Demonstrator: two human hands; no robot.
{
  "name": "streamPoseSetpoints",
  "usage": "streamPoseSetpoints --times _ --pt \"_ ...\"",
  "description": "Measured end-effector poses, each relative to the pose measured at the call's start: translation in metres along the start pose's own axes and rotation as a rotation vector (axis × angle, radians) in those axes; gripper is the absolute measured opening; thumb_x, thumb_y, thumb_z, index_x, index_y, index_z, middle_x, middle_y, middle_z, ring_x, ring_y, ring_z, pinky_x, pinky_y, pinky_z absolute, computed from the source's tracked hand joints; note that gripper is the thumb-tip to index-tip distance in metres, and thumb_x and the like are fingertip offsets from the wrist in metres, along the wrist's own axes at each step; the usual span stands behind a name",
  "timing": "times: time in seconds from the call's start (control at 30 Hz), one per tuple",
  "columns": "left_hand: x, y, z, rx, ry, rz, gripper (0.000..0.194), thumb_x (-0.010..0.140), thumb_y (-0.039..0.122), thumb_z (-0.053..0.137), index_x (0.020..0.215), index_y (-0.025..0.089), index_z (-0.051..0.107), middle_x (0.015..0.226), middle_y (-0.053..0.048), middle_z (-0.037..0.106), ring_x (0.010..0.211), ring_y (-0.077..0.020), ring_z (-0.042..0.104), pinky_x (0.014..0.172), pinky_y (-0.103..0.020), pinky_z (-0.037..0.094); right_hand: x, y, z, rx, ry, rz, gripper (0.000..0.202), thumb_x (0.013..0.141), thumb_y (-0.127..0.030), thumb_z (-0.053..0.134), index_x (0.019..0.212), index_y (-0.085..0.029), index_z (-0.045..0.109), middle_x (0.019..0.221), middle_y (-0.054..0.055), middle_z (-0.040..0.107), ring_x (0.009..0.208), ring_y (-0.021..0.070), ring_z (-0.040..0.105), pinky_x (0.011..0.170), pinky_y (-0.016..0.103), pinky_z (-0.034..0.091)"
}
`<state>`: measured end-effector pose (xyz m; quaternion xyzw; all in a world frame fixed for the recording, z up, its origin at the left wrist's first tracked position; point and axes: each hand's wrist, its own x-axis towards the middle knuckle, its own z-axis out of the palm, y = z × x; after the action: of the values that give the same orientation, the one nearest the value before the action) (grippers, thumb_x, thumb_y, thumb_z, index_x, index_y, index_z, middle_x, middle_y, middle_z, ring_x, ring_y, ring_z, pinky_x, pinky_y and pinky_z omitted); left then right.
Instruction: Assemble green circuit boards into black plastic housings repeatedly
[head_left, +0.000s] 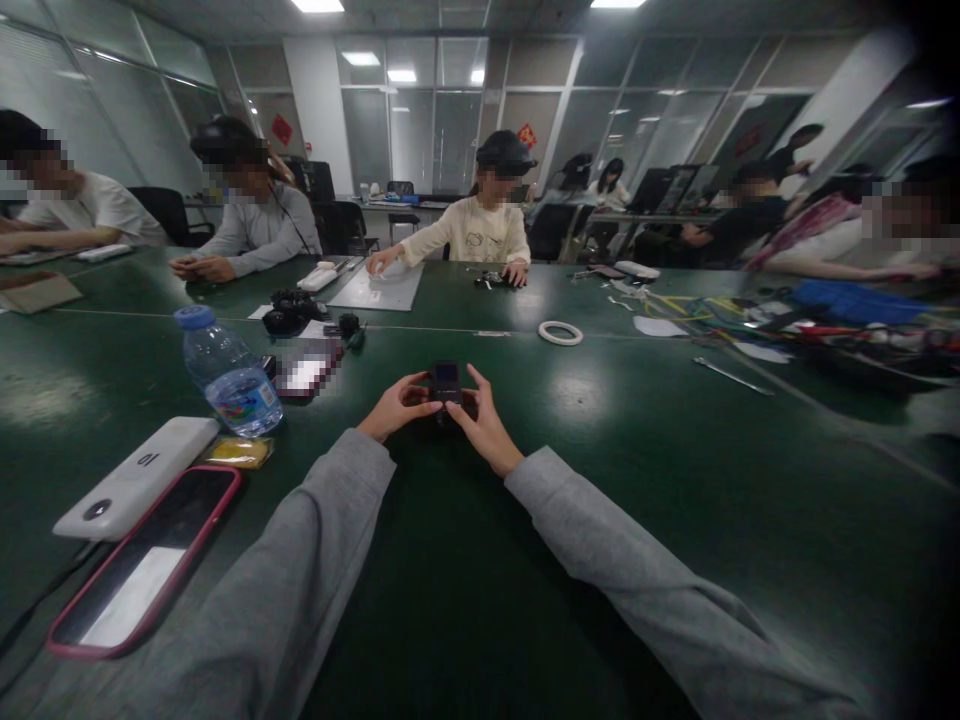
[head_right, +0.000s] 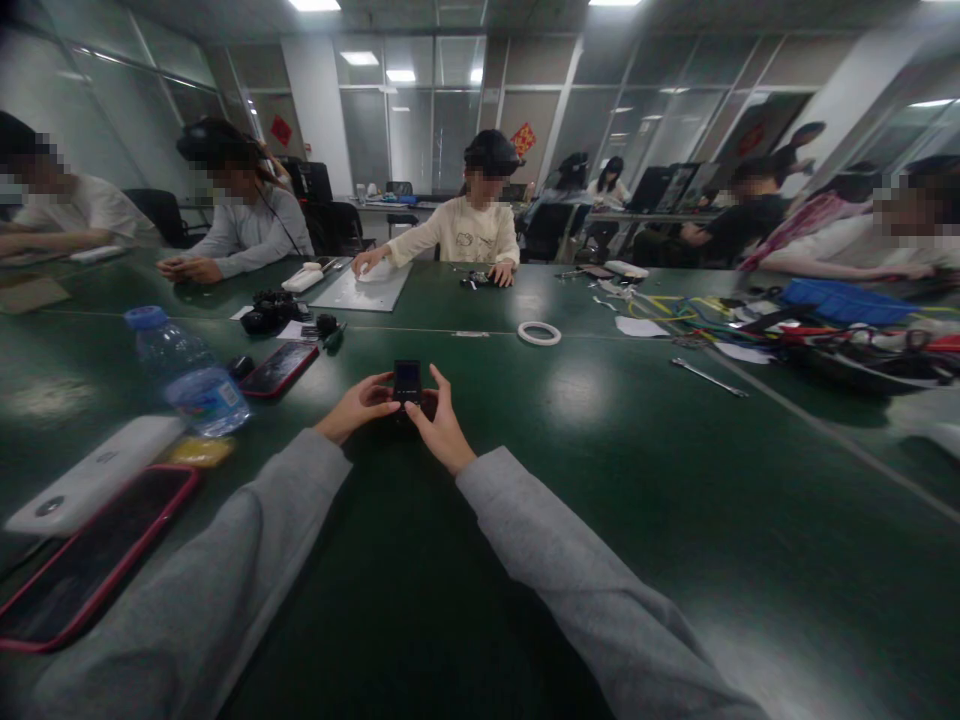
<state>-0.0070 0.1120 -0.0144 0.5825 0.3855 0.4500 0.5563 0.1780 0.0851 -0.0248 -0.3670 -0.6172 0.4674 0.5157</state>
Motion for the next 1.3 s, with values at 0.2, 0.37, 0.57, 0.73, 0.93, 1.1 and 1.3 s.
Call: streamPoseSetpoints --times 0.2,0.37,0.57,0.73,0.93,1.1,1.3 --pt "0.003 -0.007 -0.001 -0.031 0.011 0.024 0.066 0.064 0.030 0.076 0.124 0.018 0.051 0.103 -0.007 0.061 0.099 -0.0184 0.058 0.095 -0.040 0.041 -0.003 -0.001 0.004 -0.108 0.019 -0.022 0.076 0.081 -0.047 0.063 0.141 -0.023 0.023 0.131 0.010 0.040 0.120 0.0214 0.043 0.107 0.037 0.033" --pt "0.002 -0.006 -0.001 -0.009 -0.005 0.046 0.066 0.063 0.028 0.077 0.123 0.017 0.051 0.109 -0.009 0.060 0.100 -0.0192 0.058 0.094 -0.041 0.042 0.000 0.004 0.003 -0.094 0.049 0.028 0.076 0.076 -0.044 0.068 0.137 -0.022 0.028 0.119 0.010 0.049 0.108 0.0220 0.052 0.098 0.039 0.041" --pt "0.006 -0.009 0.001 -0.046 0.126 0.026 0.066 0.068 0.032 0.074 0.126 0.018 0.047 0.115 -0.011 0.059 0.103 -0.0187 0.057 0.096 -0.039 0.041 -0.001 0.003 0.001 -0.070 0.090 0.050 0.072 0.076 -0.041 0.067 0.133 -0.023 0.026 0.111 0.008 0.052 0.103 0.0207 0.054 0.092 0.037 0.045" --pt "0.007 -0.006 0.011 -0.156 0.218 -0.047 0.047 0.077 0.035 0.066 0.118 0.016 0.054 0.110 -0.009 0.063 0.100 -0.0171 0.059 0.097 -0.036 0.040 -0.002 0.003 0.003 -0.075 0.082 -0.032 0.065 0.077 -0.036 0.067 0.126 -0.023 0.028 0.107 0.007 0.053 0.098 0.0196 0.057 0.088 0.035 0.048" --pt "0.002 0.001 0.036 -0.564 0.051 -0.228 0.045 0.084 0.049 0.051 0.109 0.013 0.060 0.103 -0.013 0.066 0.100 -0.0228 0.061 0.092 -0.037 0.045 -0.003 0.000 0.006 -0.128 0.055 -0.094 0.061 0.076 -0.032 0.067 0.124 -0.022 0.031 0.106 0.007 0.052 0.093 0.0190 0.058 0.085 0.035 0.050" --pt "0.000 0.000 0.043 -0.636 0.072 -0.246 0.042 0.088 0.044 0.047 0.112 0.012 0.060 0.105 -0.014 0.066 0.101 -0.0223 0.061 0.092 -0.034 0.045 -0.004 -0.001 0.005 -0.160 0.045 -0.114 0.060 0.076 -0.031 0.066 0.125 -0.023 0.031 0.107 0.007 0.053 0.093 0.0186 0.058 0.085 0.035 0.050" --pt "-0.003 0.005 0.043 -0.664 0.180 -0.223 0.033 0.086 0.034 0.054 0.110 0.012 0.060 0.098 -0.012 0.068 0.095 -0.0210 0.063 0.089 -0.034 0.047 -0.005 -0.002 0.005 -0.249 0.028 -0.179 0.054 0.078 -0.031 0.064 0.124 -0.022 0.036 0.112 0.007 0.052 0.099 0.0195 0.056 0.089 0.037 0.048"
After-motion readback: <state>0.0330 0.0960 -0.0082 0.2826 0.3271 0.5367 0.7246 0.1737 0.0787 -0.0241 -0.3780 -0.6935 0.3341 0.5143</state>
